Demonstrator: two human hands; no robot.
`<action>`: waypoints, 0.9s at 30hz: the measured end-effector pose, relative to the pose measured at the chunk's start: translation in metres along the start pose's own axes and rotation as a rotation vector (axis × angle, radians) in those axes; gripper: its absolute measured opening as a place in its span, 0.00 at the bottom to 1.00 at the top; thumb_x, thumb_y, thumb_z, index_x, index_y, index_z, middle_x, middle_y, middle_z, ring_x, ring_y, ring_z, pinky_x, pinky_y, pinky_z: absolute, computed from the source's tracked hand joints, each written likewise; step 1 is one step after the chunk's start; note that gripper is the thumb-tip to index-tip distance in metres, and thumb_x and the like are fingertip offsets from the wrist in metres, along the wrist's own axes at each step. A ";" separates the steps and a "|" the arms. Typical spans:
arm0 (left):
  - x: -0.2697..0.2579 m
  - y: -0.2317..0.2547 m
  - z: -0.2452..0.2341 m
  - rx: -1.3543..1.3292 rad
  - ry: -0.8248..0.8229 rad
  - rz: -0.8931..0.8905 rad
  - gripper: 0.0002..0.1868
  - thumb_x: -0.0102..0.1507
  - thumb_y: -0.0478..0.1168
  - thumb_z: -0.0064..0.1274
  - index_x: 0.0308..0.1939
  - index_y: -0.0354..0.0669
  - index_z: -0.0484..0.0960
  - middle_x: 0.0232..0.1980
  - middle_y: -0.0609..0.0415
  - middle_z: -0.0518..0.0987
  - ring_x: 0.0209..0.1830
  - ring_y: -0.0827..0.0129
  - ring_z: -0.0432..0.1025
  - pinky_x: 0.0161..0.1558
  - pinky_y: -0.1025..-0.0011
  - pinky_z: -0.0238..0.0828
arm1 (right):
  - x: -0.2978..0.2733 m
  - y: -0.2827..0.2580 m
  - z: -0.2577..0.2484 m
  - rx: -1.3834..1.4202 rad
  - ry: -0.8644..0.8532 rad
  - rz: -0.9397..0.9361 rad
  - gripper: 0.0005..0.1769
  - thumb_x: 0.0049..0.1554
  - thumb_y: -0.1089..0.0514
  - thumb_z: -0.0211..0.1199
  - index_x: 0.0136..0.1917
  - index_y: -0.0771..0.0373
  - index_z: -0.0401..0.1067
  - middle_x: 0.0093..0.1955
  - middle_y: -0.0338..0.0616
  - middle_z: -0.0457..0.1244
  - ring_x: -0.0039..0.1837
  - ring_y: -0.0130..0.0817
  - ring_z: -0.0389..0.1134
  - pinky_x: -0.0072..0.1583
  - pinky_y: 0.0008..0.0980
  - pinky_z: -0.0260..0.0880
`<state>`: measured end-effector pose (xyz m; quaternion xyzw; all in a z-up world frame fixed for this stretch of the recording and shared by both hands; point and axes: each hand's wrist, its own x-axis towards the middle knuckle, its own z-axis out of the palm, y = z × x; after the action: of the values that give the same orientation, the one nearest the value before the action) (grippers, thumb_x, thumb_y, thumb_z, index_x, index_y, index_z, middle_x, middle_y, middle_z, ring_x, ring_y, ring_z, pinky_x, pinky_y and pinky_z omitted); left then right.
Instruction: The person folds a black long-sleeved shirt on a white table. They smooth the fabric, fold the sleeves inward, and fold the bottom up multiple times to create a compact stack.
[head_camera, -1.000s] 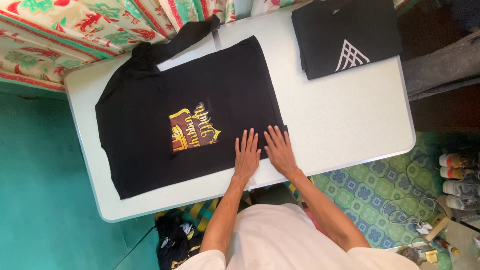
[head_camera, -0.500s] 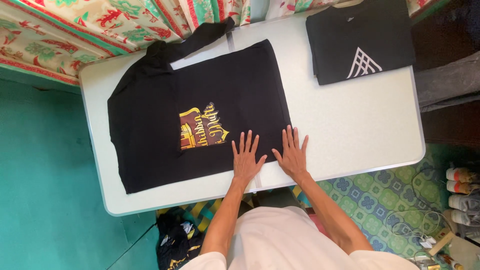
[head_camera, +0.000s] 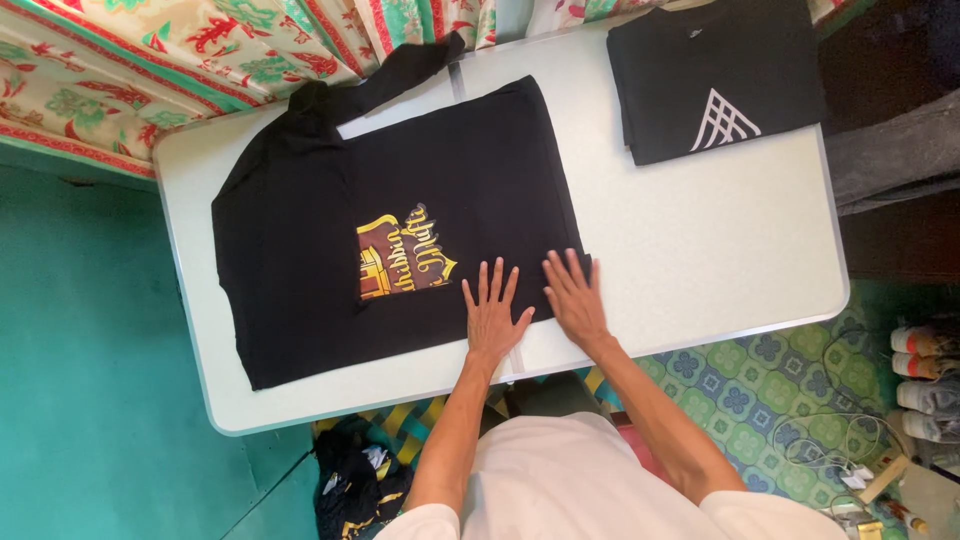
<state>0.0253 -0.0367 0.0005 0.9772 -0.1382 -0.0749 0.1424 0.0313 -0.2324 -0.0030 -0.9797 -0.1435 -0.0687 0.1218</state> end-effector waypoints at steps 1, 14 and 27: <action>-0.001 0.002 0.002 -0.001 0.000 -0.001 0.44 0.64 0.66 0.43 0.80 0.60 0.49 0.85 0.53 0.39 0.84 0.53 0.31 0.75 0.38 0.22 | 0.000 -0.005 0.001 0.000 -0.001 -0.001 0.28 0.68 0.47 0.46 0.80 0.50 0.57 0.85 0.35 0.47 0.86 0.42 0.41 0.79 0.65 0.33; -0.002 -0.001 0.009 0.039 0.008 0.008 0.45 0.64 0.67 0.43 0.80 0.60 0.48 0.85 0.53 0.39 0.84 0.53 0.30 0.75 0.37 0.22 | 0.001 -0.007 0.000 -0.015 -0.024 0.049 0.32 0.68 0.46 0.43 0.83 0.53 0.50 0.87 0.43 0.42 0.85 0.47 0.40 0.78 0.66 0.31; -0.014 -0.008 0.014 0.043 0.155 0.025 0.36 0.69 0.55 0.39 0.78 0.46 0.55 0.84 0.45 0.47 0.84 0.54 0.39 0.75 0.40 0.29 | -0.004 0.003 -0.011 -0.031 -0.094 0.092 0.33 0.68 0.39 0.40 0.82 0.49 0.51 0.88 0.45 0.39 0.86 0.52 0.36 0.78 0.68 0.32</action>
<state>0.0117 -0.0284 -0.0133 0.9811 -0.1407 0.0058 0.1328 0.0272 -0.2395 0.0060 -0.9892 -0.1028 -0.0193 0.1026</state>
